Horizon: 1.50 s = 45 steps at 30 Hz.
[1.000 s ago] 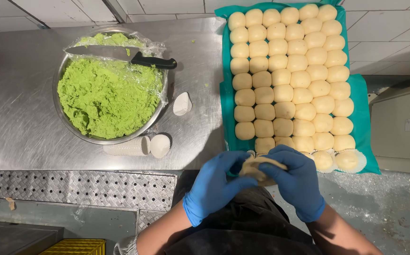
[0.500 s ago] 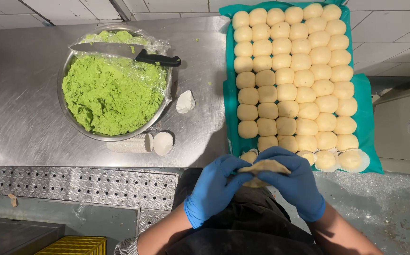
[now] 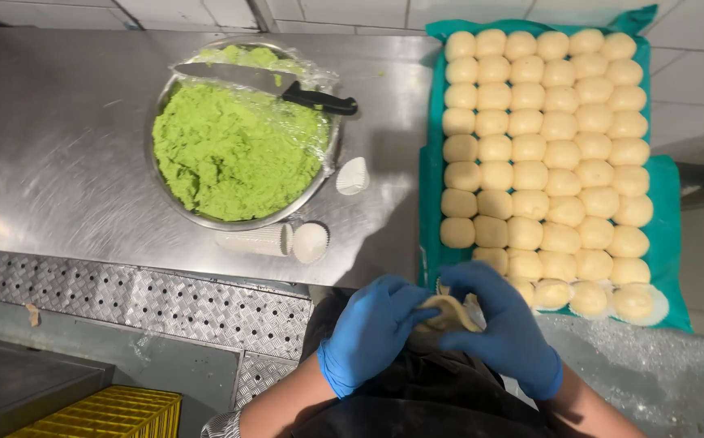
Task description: Filling dough balls with a green paste filling and placing them in liners on a tray.
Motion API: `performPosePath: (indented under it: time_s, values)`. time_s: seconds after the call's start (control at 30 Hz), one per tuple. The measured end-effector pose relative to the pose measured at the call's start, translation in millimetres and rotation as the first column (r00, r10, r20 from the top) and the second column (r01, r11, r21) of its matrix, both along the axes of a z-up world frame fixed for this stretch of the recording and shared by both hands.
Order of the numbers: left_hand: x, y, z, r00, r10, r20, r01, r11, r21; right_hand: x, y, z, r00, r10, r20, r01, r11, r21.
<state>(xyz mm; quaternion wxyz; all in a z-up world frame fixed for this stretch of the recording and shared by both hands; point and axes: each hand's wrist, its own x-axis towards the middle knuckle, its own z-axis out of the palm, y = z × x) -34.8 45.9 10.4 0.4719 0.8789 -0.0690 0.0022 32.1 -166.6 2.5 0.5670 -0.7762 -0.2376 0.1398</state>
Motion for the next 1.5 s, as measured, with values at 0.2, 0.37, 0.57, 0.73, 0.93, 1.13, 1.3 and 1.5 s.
performPosePath:
  time_s: [0.2,0.37,0.57,0.73,0.93,1.13,1.3,1.5]
  values:
    - [0.8,44.9,23.7,0.973,0.008,-0.229,-0.093,0.927,-0.362,-7.5,33.3,-22.5,0.996,-0.064,-0.063,0.065,0.998,0.021]
    - [-13.5,86.3,-4.7,0.984,-0.142,-0.104,0.026,0.704,-0.71,-6.1,88.9,-28.0,0.911,-0.098,-0.402,0.172,0.973,0.155]
    - [-35.1,170.5,9.6,0.991,-0.022,-0.135,-0.054,0.843,-0.536,0.0,180.6,4.8,0.976,0.169,-0.138,-0.147,0.977,0.154]
    - [-40.9,233.5,-15.5,0.997,0.008,-0.075,-0.067,0.562,-0.824,-1.1,250.5,-43.7,0.87,0.149,-0.47,-0.094,0.986,0.138]
    - [-48.6,291.2,-64.7,0.754,0.361,-0.549,-0.538,-0.142,-0.831,74.1,364.4,-58.6,0.962,0.273,-0.029,-0.274,0.958,-0.085]
    - [-57.2,343.2,-74.4,0.655,0.326,-0.682,-0.617,-0.29,-0.731,113.1,438.7,-77.8,0.764,0.555,0.33,-0.21,0.696,-0.687]
    - [-53.1,354.9,-72.1,0.696,0.34,-0.632,-0.583,-0.247,-0.774,93.1,436.8,-92.9,0.752,0.562,0.344,-0.156,0.659,-0.736]
    - [-36.2,350.7,-84.5,0.75,0.237,-0.617,-0.541,-0.318,-0.779,82.9,413.6,-55.4,0.991,0.134,0.014,-0.118,0.913,-0.39]
